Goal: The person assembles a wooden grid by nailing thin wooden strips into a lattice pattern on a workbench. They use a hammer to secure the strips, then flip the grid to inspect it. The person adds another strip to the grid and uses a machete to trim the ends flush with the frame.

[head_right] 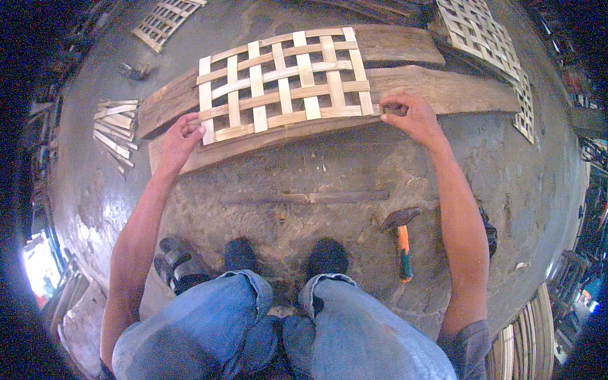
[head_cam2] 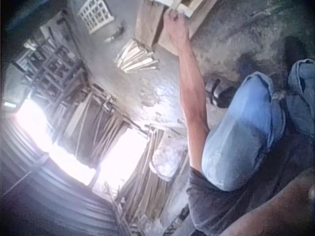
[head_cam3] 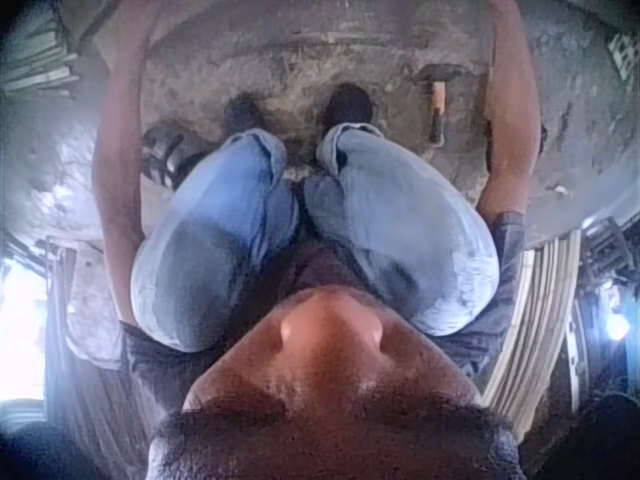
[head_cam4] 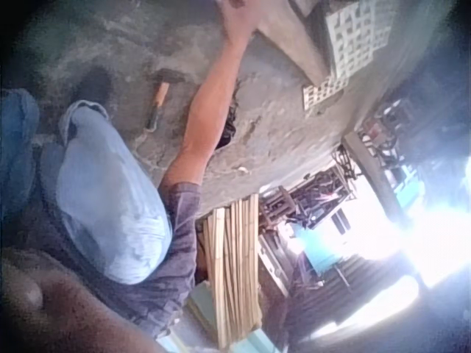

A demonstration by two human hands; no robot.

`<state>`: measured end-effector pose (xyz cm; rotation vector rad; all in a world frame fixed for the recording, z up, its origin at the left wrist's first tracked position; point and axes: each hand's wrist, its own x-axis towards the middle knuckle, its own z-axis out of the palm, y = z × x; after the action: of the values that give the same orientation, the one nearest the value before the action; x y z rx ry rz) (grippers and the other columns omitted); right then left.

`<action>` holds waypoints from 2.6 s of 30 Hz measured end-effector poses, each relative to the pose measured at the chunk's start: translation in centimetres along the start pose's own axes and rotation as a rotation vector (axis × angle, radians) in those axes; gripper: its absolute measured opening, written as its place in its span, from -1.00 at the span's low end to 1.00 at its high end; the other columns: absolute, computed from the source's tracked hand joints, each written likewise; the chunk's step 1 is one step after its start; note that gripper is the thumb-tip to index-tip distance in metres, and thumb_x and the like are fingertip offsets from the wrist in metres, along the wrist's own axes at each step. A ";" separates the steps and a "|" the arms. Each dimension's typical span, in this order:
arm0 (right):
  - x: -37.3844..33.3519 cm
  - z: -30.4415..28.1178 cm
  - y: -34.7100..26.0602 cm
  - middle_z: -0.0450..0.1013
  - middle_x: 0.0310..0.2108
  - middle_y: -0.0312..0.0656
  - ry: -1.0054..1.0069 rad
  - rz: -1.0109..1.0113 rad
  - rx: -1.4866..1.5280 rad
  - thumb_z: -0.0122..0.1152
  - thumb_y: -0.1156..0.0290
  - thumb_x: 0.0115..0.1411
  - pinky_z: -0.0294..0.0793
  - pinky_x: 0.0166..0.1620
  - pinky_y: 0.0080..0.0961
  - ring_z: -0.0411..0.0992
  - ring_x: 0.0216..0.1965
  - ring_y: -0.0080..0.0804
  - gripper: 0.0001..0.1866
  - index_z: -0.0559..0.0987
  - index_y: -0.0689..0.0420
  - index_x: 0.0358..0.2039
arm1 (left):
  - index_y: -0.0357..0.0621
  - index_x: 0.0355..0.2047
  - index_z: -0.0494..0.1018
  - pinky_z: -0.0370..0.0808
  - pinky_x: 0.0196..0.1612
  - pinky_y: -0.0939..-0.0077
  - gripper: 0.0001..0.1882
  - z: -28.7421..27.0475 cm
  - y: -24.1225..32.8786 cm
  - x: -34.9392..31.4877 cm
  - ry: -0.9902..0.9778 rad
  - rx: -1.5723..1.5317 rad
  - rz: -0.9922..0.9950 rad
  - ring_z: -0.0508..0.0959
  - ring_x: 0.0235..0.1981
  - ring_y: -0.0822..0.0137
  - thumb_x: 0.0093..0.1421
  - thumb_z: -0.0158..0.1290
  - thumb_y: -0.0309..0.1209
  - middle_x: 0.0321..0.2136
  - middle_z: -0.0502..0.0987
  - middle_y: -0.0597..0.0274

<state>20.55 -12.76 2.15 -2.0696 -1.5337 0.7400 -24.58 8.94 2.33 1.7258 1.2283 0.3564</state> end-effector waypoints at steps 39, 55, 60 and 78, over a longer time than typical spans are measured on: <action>0.5 0.6 -0.8 0.50 -0.29 -0.27 0.121 0.090 0.058 0.36 0.24 -0.01 0.43 -0.18 -0.50 0.41 -0.32 -0.50 -0.59 0.59 0.09 -0.13 | -0.15 -0.04 0.45 0.43 -0.21 0.57 -0.63 -3.9 -4.1 -1.2 0.044 0.214 0.253 0.48 -0.32 0.49 0.13 0.15 -0.39 -0.32 0.54 0.28; 1.3 0.8 0.5 0.53 -0.20 -0.26 0.033 0.130 0.112 0.26 0.16 0.10 0.40 -0.07 -0.47 0.42 -0.22 -0.46 -0.62 0.59 0.12 -0.14 | -0.20 -0.05 0.46 0.45 -0.16 0.43 -0.60 -1.8 -1.5 -2.3 0.020 0.178 0.072 0.51 -0.32 0.36 0.14 0.14 -0.26 -0.31 0.56 0.21; 2.5 1.3 -0.2 0.53 -0.28 -0.33 0.056 0.299 0.128 0.17 0.17 0.20 0.29 -0.03 -0.57 0.40 -0.18 -0.57 -0.67 0.61 0.18 -0.21 | -0.24 0.02 0.39 0.45 -0.14 0.45 -0.55 -1.2 -0.9 -0.2 0.061 0.095 0.082 0.56 -0.26 0.37 0.18 0.12 -0.28 -0.29 0.61 0.13; 2.2 1.7 -2.0 0.46 -0.45 -0.45 0.067 0.277 0.183 0.26 0.24 0.10 0.27 -0.24 -0.62 0.30 -0.39 -0.65 -0.75 0.63 0.14 -0.30 | -0.23 -0.01 0.40 0.44 -0.25 0.55 -0.57 -0.9 -1.4 0.1 -0.012 0.025 0.031 0.51 -0.39 0.53 0.11 0.17 -0.37 -0.39 0.62 0.27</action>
<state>18.51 -10.01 1.86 -2.1657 -1.1108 0.8662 -25.96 9.57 1.59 1.7676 1.2030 0.3502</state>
